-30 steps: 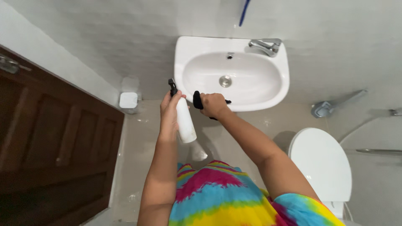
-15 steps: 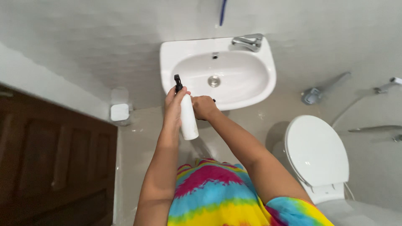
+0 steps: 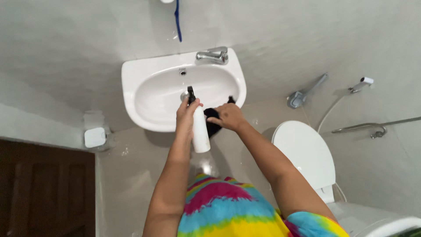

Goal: The person cleans a bathroom sink using a spray bottle and a black cloth. They spray the sink basin and faucet, then wipe the surfaces with the cloth, moving the soap dispenser aside to reach the back area.

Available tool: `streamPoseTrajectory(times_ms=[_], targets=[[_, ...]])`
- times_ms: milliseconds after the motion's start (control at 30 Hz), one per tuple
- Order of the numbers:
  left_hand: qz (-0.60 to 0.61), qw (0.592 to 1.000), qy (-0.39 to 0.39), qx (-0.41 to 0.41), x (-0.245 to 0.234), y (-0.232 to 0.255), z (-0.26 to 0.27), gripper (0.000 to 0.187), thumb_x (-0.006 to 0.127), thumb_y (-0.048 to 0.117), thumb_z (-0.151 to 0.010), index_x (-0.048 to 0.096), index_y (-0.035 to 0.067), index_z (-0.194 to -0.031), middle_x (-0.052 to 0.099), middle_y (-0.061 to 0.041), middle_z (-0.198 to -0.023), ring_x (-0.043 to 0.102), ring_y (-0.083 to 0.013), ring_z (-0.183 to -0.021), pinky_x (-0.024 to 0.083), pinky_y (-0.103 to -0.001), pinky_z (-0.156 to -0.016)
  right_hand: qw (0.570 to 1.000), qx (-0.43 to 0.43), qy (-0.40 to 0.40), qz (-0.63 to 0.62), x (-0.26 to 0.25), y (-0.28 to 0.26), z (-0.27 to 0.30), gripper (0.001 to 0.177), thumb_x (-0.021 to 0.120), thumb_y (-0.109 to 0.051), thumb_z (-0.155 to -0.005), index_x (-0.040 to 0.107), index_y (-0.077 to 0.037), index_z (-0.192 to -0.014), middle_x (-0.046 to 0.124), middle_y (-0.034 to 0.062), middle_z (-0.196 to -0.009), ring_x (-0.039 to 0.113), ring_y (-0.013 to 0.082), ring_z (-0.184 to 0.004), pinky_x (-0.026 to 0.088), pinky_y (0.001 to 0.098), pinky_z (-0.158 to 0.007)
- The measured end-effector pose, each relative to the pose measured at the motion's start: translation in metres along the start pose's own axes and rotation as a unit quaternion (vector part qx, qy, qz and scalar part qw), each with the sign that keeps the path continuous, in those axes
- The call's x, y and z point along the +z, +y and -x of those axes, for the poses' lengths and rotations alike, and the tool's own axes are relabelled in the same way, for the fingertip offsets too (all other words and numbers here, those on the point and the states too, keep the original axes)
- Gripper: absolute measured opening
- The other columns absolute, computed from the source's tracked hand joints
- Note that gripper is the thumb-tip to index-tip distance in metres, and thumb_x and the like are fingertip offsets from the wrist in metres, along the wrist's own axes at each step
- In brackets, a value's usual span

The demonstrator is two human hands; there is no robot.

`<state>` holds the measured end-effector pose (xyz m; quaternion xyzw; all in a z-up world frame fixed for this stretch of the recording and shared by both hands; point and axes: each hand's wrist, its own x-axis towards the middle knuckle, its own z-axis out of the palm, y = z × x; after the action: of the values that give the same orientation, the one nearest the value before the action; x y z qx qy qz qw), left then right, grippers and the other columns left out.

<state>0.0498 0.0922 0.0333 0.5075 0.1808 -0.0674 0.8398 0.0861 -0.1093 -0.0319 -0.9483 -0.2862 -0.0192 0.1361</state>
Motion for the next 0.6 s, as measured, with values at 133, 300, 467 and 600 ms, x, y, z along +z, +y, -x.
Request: streamPoseTrajectory(times_ms=[133,300,467,600], targets=[[-0.025,1.0,-0.002,0.01,0.025,-0.009,-0.014,0.034,0.073,0.027,-0.09,0.067,0.004,-0.114,0.071,-0.008,-0.091,0.066,-0.0161,-0.07,0.058,-0.033,-0.06,0.979,0.041,0.196,0.035,0.02,0.065,0.016,0.047,0.073,-0.046,-0.093,0.069,-0.006,-0.117,0.067,0.016,-0.122,0.067,0.0379,-0.117,0.046,0.046,-0.113],[-0.04,0.999,-0.001,0.003,0.046,-0.011,-0.035,0.041,0.073,0.027,-0.089,0.067,0.004,-0.122,0.07,-0.008,-0.092,0.067,-0.0146,-0.072,0.058,-0.032,-0.062,0.92,0.287,0.245,-0.107,0.045,0.085,0.001,0.077,0.072,-0.032,-0.093,0.037,0.002,-0.153,0.042,0.0384,-0.145,0.059,0.0518,-0.112,0.053,0.0487,-0.089],[-0.045,0.999,0.0,-0.012,0.064,-0.012,-0.054,0.046,0.073,0.028,-0.088,0.064,0.003,-0.126,0.069,-0.008,-0.092,0.065,-0.0177,-0.07,0.056,-0.034,-0.06,0.895,0.406,0.146,-0.112,0.032,0.091,-0.035,0.083,0.069,-0.034,-0.095,0.024,-0.002,-0.157,0.057,0.0279,-0.129,0.065,0.0455,-0.108,0.056,0.0496,-0.087],[-0.038,0.999,0.009,-0.021,0.069,-0.012,-0.074,0.045,0.072,0.029,-0.089,0.064,0.003,-0.126,0.069,-0.007,-0.093,0.066,-0.0148,-0.074,0.059,-0.033,-0.063,0.896,0.426,0.077,-0.101,0.005,0.096,-0.062,0.08,0.07,-0.036,-0.096,0.025,-0.008,-0.157,0.058,0.0241,-0.13,0.066,0.0435,-0.107,0.056,0.0504,-0.086]])
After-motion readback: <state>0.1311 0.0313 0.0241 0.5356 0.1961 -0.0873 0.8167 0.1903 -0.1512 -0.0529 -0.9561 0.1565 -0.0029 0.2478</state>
